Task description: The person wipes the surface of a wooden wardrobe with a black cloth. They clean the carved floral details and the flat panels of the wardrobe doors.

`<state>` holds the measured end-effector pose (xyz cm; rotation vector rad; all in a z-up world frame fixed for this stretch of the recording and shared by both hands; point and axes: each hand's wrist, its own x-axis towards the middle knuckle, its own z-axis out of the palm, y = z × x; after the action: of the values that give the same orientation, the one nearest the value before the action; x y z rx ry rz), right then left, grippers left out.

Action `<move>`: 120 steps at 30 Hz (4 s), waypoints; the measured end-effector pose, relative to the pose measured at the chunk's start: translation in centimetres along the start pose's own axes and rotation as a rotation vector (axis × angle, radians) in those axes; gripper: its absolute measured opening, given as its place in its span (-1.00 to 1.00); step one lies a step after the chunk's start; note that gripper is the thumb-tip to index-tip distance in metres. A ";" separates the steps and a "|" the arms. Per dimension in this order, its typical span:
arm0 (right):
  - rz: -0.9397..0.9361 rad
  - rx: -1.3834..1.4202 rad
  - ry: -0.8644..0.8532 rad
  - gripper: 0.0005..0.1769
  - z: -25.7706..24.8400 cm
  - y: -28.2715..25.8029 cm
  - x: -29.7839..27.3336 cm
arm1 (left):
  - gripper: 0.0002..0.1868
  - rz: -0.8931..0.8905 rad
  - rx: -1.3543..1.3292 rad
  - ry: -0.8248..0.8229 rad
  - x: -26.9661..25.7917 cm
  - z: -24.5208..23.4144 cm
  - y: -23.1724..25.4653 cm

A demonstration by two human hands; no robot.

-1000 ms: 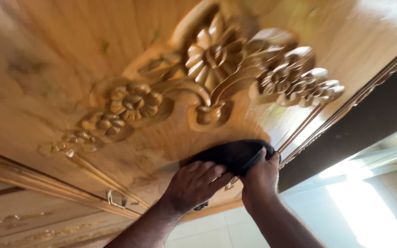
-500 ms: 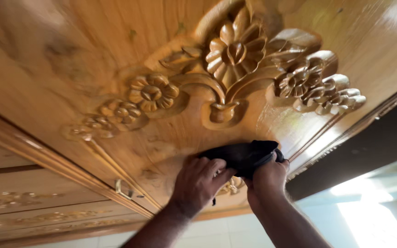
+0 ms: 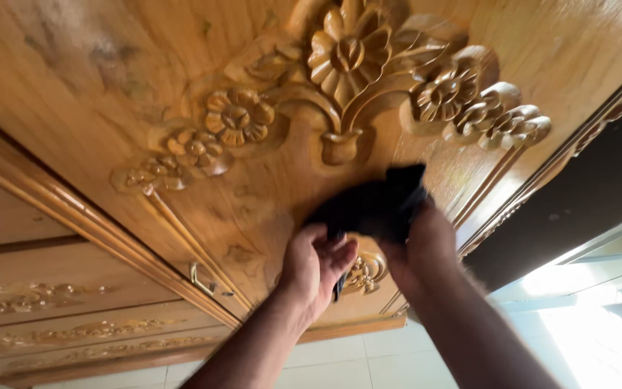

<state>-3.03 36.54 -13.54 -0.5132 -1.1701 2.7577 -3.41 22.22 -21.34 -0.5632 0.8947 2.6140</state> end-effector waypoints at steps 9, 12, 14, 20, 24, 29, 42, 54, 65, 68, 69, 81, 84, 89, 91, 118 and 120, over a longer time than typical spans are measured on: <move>-0.232 0.007 -0.040 -0.53 5.5 -4.3 -4.6 | -0.41 0.539 0.236 -0.145 -7.7 9.0 7.0; -0.222 0.025 0.132 -0.34 5.0 -2.5 -4.1 | -0.41 0.576 0.266 -0.023 -7.7 8.4 7.0; -0.217 0.017 0.216 -0.19 4.1 -1.0 -3.7 | -0.45 0.589 0.273 0.052 -6.9 7.1 6.6; -0.110 -0.086 0.287 -0.20 1.8 4.2 -3.1 | -0.49 0.596 0.367 0.266 -5.0 1.9 4.6; -0.062 -0.099 0.312 -0.27 1.7 7.0 -3.1 | -0.47 0.604 0.485 0.358 -4.6 -0.5 4.3; -0.056 -0.043 0.274 -0.43 2.1 6.7 -3.0 | -0.49 0.520 0.476 0.388 -4.9 0.2 4.5; 0.088 0.082 0.142 -0.63 3.7 5.8 -4.0 | -0.48 0.378 0.495 0.277 -6.0 0.0 6.9; 0.011 0.063 -0.100 -0.60 11.3 1.3 -6.7 | -0.50 0.713 0.449 0.096 -10.5 3.8 14.3; 0.101 -0.047 0.103 -0.55 7.3 10.1 -6.4 | -0.50 0.672 0.696 0.453 -7.4 -2.9 9.5; 0.348 -0.070 -0.002 -0.36 7.7 10.7 -7.9 | -0.50 0.651 0.948 0.545 -8.6 -3.4 9.6; 0.415 0.013 -0.039 -0.26 7.9 10.7 -8.4 | -0.51 0.605 0.997 0.549 -9.2 -3.2 10.0; 0.489 0.481 0.050 -0.22 10.1 12.2 -6.5 | -0.93 2.186 1.721 0.269 -13.2 -1.7 26.4; 0.469 0.442 0.094 -0.25 10.4 13.2 -6.5 | -0.87 2.456 1.749 0.259 -11.6 -1.0 29.6; 0.446 0.499 0.189 -0.25 10.0 15.6 -5.5 | -0.77 2.586 1.656 0.268 -8.7 -1.0 30.7; 0.443 0.500 0.212 -0.27 9.2 17.9 -4.6 | -0.69 2.777 1.625 0.504 -8.0 -1.2 30.6; 0.708 0.561 0.333 -0.40 12.8 21.3 -4.6 | -0.87 2.525 1.754 0.221 -8.4 -2.5 31.3; 0.699 0.567 0.302 -0.39 14.7 18.9 -5.7 | -0.85 2.519 1.781 0.168 -8.9 -3.0 31.6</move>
<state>-2.05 12.02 -16.00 -1.3911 -0.1070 3.1642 -8.10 -4.98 -3.26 -0.6666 -1.6041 0.0838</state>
